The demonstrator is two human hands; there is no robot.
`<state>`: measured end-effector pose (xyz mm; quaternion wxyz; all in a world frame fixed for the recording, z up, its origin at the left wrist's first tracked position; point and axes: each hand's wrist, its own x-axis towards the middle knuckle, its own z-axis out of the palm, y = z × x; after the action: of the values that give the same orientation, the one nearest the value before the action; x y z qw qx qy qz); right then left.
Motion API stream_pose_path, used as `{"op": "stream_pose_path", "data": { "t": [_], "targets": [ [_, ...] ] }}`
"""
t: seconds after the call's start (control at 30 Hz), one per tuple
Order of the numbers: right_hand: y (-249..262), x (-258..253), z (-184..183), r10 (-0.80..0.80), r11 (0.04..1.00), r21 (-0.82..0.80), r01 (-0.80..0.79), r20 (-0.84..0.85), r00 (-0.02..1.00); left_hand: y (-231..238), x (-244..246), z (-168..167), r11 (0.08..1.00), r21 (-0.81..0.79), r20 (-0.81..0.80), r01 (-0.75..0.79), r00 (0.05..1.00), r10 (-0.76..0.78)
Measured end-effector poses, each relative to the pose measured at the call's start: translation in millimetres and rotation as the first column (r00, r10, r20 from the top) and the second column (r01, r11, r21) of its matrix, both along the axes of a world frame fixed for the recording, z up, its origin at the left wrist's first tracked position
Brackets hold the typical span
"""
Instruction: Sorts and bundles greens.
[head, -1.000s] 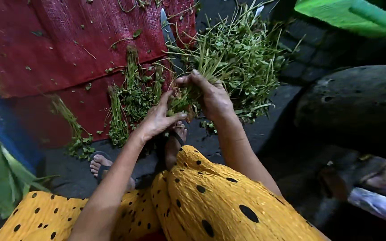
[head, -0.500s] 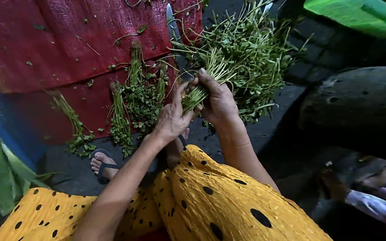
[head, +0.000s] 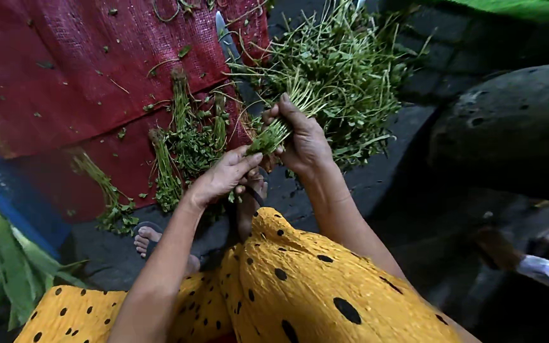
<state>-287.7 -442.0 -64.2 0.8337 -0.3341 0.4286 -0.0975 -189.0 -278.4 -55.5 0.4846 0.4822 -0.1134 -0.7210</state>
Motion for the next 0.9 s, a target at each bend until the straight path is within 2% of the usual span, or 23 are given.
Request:
{"op": "stream_pose_path", "data": {
  "t": [0.1, 0.13, 0.17, 0.2, 0.27, 0.3, 0.37, 0.4, 0.47, 0.5, 0.57, 0.63, 0.7, 0.77, 0.9],
  "targets": [
    [-8.4, -6.5, -1.2, -0.008, 0.999, 0.051, 0.011, -0.072, 0.997, -3.7, 5.6, 14.2, 0.993, 0.108, 0.342, 0.052, 0.936, -0.086],
    [-11.9, -9.0, -1.4, 0.004, 0.999, 0.042, 0.001, -0.114, 0.993, -4.1, 8.9, 20.6, 0.992, 0.12, 0.412, 0.042, 0.907, -0.088],
    [-14.5, -11.6, -2.1, 0.008, 1.0, 0.021, -0.004, -0.17, 0.985, -5.6, 13.0, 28.0, 0.996, 0.088, 0.426, 0.01, 0.904, -0.047],
    [-17.8, -14.3, -3.1, -0.002, 1.0, 0.002, 0.003, -0.219, 0.976, -8.7, 18.0, 33.3, 0.998, 0.015, 0.361, -0.055, 0.932, 0.046],
    [-21.5, -20.0, -5.0, -0.013, 0.997, -0.082, -0.014, -0.324, 0.946, -15.6, 26.6, 28.2, 0.977, -0.053, 0.15, -0.206, 0.966, 0.211],
    [-20.0, -24.6, -5.7, -0.012, 0.991, -0.131, -0.04, -0.374, 0.927, -17.1, 30.6, 16.5, 0.982, 0.015, 0.212, -0.187, 0.961, 0.18],
    [-13.3, -37.4, -8.4, 0.015, 0.946, -0.281, -0.159, -0.454, 0.891, -16.9, 41.1, -9.5, 0.961, 0.277, 0.497, -0.018, 0.859, -0.127],
    [-10.4, -45.7, -9.6, 0.036, 0.89, -0.381, -0.251, -0.49, 0.871, -16.3, 41.5, -12.6, 0.933, 0.36, 0.537, 0.01, 0.816, -0.216],
    [-10.9, -55.0, -18.3, -0.024, 0.704, -0.611, -0.361, -0.529, 0.848, -21.1, 35.3, -5.5, 0.947, 0.32, 0.542, -0.012, 0.822, -0.173],
    [-8.2, -59.9, -19.8, -0.063, 0.599, -0.699, -0.391, -0.528, 0.847, -22.8, 32.0, -0.2, 0.955, 0.295, 0.505, -0.017, 0.852, -0.141],
    [-0.3, -67.1, -13.8, -0.076, 0.437, -0.797, -0.417, -0.495, 0.866, -21.5, 26.4, 9.6, 0.933, 0.359, 0.51, 0.0, 0.837, -0.197],
    [-3.9, -55.9, -11.4, -0.027, 0.351, -0.868, -0.352, -0.385, 0.923, -20.4, 29.4, 7.8, 0.951, 0.302, 0.494, -0.063, 0.864, -0.1],
    [1.9, -50.9, -10.1, 0.056, 0.385, -0.876, -0.292, -0.293, 0.954, -15.3, 25.7, 10.4, 0.966, 0.24, 0.39, -0.098, 0.921, -0.004],
    [12.5, -45.7, -9.4, 0.141, 0.438, -0.86, -0.262, -0.222, 0.965, -9.6, 17.8, 12.3, 0.961, 0.247, 0.369, -0.124, 0.929, 0.025],
    [28.3, -20.7, -14.9, 0.307, 0.413, -0.88, -0.233, -0.106, 0.946, -11.5, 12.0, 8.9, 0.95, 0.249, 0.315, -0.188, 0.943, 0.104]
  ]
}}
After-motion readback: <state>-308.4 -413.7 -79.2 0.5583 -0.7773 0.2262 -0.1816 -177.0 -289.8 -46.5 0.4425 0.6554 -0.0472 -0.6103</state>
